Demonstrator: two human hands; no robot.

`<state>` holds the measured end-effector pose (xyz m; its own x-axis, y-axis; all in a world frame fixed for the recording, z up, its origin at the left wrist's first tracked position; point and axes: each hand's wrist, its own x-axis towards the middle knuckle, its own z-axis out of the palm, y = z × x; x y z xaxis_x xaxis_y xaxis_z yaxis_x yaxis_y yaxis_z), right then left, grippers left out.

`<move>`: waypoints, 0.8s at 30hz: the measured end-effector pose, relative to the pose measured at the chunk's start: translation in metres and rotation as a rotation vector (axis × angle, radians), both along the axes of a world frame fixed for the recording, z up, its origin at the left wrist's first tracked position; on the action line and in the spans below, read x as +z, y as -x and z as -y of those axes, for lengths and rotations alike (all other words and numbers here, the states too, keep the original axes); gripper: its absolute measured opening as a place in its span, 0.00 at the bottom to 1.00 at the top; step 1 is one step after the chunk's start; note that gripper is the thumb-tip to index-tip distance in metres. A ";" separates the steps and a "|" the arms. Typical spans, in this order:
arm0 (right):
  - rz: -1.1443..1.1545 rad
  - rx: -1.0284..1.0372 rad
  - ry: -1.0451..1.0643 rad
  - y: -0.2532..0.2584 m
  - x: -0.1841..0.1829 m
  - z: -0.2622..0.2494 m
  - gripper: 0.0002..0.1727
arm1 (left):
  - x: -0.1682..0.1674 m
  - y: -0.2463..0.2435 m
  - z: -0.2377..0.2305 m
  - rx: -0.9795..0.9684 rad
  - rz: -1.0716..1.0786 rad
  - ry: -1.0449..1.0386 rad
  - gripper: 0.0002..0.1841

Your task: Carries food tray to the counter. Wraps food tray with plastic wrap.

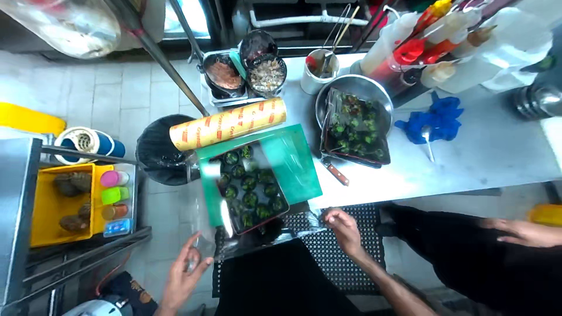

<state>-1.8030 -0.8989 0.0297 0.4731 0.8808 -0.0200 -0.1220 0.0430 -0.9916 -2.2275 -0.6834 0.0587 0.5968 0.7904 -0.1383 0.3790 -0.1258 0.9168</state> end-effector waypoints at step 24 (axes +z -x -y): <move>-0.182 -0.652 0.115 0.065 -0.073 -0.087 0.15 | -0.130 -0.134 0.046 0.786 0.010 0.589 0.28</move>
<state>-1.8680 -0.8121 -0.0435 0.8863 0.4042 -0.2261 -0.2722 0.0597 -0.9604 -2.0930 -0.7295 -0.0715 -0.0670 0.7692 -0.6354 0.1510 0.6374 0.7556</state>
